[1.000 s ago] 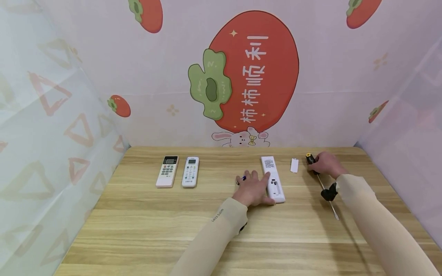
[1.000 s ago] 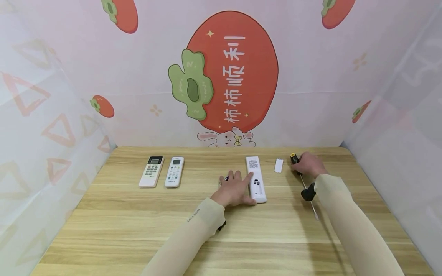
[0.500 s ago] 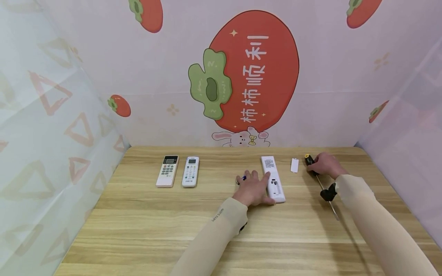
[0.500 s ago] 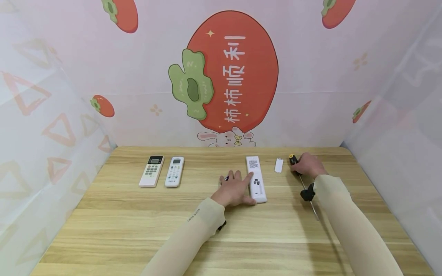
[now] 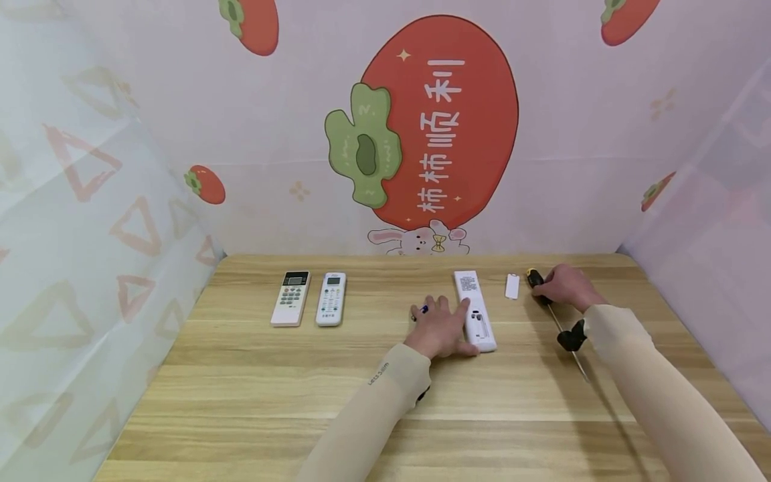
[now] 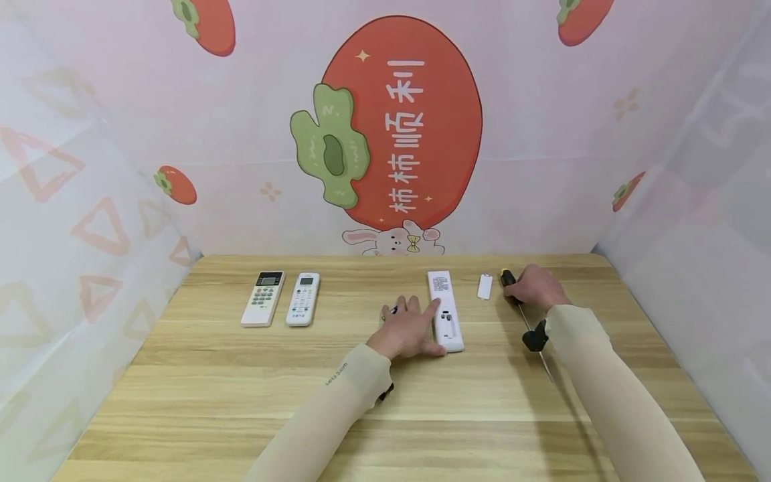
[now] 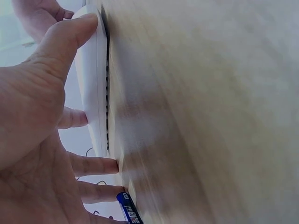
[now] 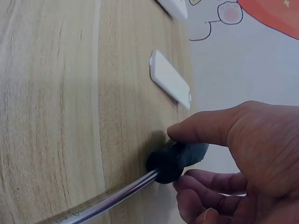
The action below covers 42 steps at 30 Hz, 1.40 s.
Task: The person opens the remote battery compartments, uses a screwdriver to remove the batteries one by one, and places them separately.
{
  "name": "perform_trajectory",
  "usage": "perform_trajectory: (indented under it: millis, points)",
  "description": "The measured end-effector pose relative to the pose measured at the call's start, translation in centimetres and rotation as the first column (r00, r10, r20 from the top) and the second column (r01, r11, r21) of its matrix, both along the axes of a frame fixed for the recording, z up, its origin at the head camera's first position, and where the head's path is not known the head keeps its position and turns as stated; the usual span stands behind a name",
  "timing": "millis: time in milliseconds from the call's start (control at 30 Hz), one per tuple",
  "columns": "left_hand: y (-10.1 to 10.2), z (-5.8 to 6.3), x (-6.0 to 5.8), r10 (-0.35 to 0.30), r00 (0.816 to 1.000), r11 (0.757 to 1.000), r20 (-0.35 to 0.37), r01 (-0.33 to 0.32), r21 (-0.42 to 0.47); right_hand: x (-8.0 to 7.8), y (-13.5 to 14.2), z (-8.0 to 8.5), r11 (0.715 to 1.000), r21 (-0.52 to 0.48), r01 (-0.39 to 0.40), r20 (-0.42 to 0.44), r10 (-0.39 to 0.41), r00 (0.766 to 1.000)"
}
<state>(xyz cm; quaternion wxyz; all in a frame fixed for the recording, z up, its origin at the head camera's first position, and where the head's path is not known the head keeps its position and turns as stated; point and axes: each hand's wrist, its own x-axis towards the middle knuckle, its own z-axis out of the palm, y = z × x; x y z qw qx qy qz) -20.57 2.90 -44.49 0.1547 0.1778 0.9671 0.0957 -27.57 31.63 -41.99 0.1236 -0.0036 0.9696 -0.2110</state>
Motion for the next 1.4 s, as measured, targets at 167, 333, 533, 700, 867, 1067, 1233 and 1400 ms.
perform_trajectory:
  millis: [167,333,533,700,867,1067,1233,1400]
  points:
    - [0.0,0.0,0.0,0.005,1.000,1.000,0.000,-0.005,0.004,0.2,-0.3,0.3,1.000,-0.001,0.012,-0.004,-0.012,1.000]
    - [-0.1,0.2,0.0,-0.004,1.000,1.000,-0.007,0.004,-0.006,1.0,-1.4,0.7,1.000,0.003,0.029,-0.119,-0.028,0.993]
    - [-0.4,0.2,-0.2,-0.021,1.000,0.999,-0.022,0.021,-0.025,2.5,-4.6,1.6,0.999,0.001,-0.047,-0.215,0.046,0.975]
    - [-1.4,0.5,-0.4,-0.057,0.997,0.998,-0.043,0.057,0.000,3.7,-7.7,1.6,0.993,-0.050,-0.105,-0.153,0.097,0.983]
    - [-3.0,1.1,-0.8,-0.068,0.996,0.996,-0.055,0.071,0.055,4.7,-10.0,0.9,0.990,-0.080,-0.114,-0.056,0.110,0.992]
    - [-5.7,1.9,-0.9,0.005,0.999,0.995,-0.035,-0.002,0.097,5.2,-11.9,0.1,0.995,-0.068,-0.072,0.007,0.073,0.997]
    - [-8.0,2.4,-0.7,0.056,0.998,0.993,-0.032,-0.052,0.106,5.3,-12.8,-0.2,0.999,-0.040,-0.036,0.025,0.037,0.999]
    - [-10.0,2.6,-0.3,0.088,0.994,0.991,-0.058,-0.081,0.102,5.2,-13.5,-0.8,0.999,-0.008,-0.033,0.058,0.034,0.998]
